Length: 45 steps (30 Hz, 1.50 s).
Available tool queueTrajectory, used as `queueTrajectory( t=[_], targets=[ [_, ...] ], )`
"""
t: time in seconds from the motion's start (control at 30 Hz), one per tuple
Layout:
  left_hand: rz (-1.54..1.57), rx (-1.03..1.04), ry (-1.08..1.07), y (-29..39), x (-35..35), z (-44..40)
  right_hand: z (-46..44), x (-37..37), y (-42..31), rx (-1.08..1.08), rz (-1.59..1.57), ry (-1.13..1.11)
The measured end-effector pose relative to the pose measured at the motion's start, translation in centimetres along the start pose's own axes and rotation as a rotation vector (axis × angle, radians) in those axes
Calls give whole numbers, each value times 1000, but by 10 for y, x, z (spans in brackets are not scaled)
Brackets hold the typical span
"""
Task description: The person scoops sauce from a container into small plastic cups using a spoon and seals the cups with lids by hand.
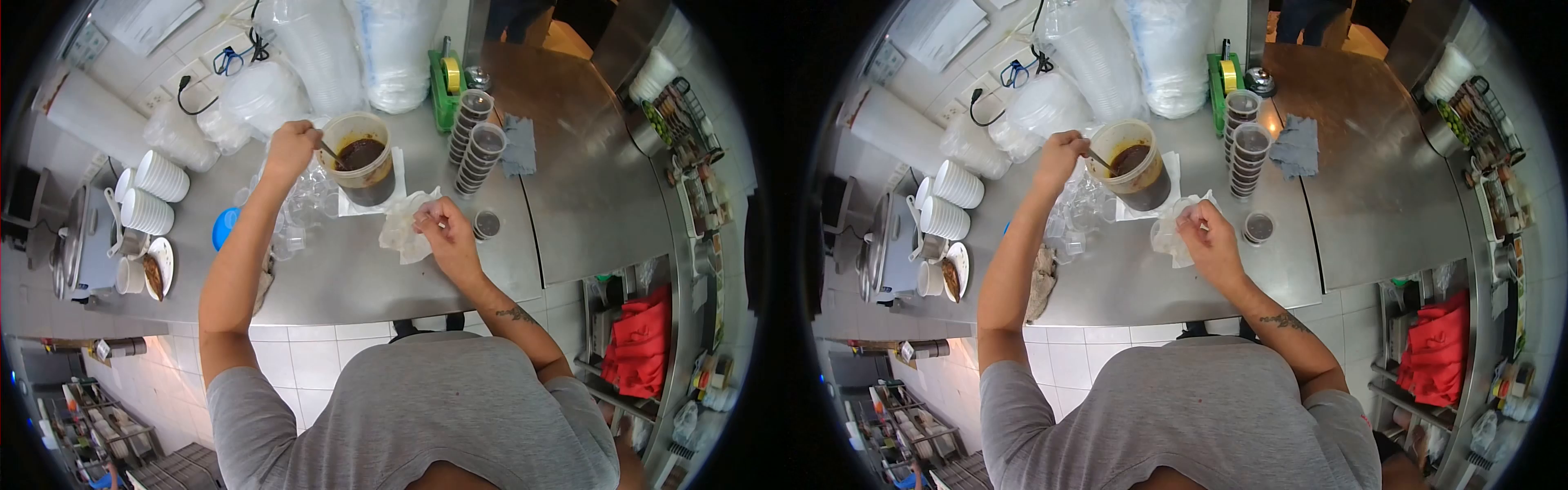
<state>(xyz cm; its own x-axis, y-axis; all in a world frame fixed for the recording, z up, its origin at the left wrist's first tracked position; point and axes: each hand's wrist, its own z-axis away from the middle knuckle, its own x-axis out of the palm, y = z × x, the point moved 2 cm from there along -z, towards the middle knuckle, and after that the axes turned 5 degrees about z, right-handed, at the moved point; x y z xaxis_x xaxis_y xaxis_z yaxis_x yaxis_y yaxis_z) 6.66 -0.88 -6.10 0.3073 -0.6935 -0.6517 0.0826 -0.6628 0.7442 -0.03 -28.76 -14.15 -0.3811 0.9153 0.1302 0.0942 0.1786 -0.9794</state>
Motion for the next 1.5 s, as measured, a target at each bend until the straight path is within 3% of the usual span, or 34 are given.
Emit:
queueTrajectory(
  t=[0.1, 0.27, 0.37, 0.47, 0.57, 0.77, 0.9, 1.0, 1.1, 1.2, 1.5],
  targets=[
    [219, -130, 182, -5, -15, 8, -2, -1, 0, -5, -19, 31],
    [-65, 387, 94, 39, -22, 41, -5, -2, -1, 6, -31, 50],
    [-77, 593, 198, 47, -21, 46, -12, -1, -2, -23, -50, 51],
    [-209, 650, 103, 47, -14, 53, -12, -2, -4, -19, -76, 57],
    [-122, 577, 238, 52, -27, 50, -22, -4, -5, -57, -47, 64],
    [-5, 511, 117, 35, -4, 52, -37, -1, -12, -120, 29, 144],
    [156, 141, 237, 6, -14, 39, -50, -4, -30, -281, 207, 173],
    [343, -75, 214, -16, -25, 33, -65, -1, -44, -366, 196, 206],
    [681, -316, 238, -27, -35, 33, -81, -1, -58, -413, 227, 226],
    [883, -368, 233, -36, -43, 35, -97, 1, -65, -461, 232, 213],
    [893, -301, 385, -23, -85, 29, -138, 27, -50, -576, 395, 203]
  ],
)
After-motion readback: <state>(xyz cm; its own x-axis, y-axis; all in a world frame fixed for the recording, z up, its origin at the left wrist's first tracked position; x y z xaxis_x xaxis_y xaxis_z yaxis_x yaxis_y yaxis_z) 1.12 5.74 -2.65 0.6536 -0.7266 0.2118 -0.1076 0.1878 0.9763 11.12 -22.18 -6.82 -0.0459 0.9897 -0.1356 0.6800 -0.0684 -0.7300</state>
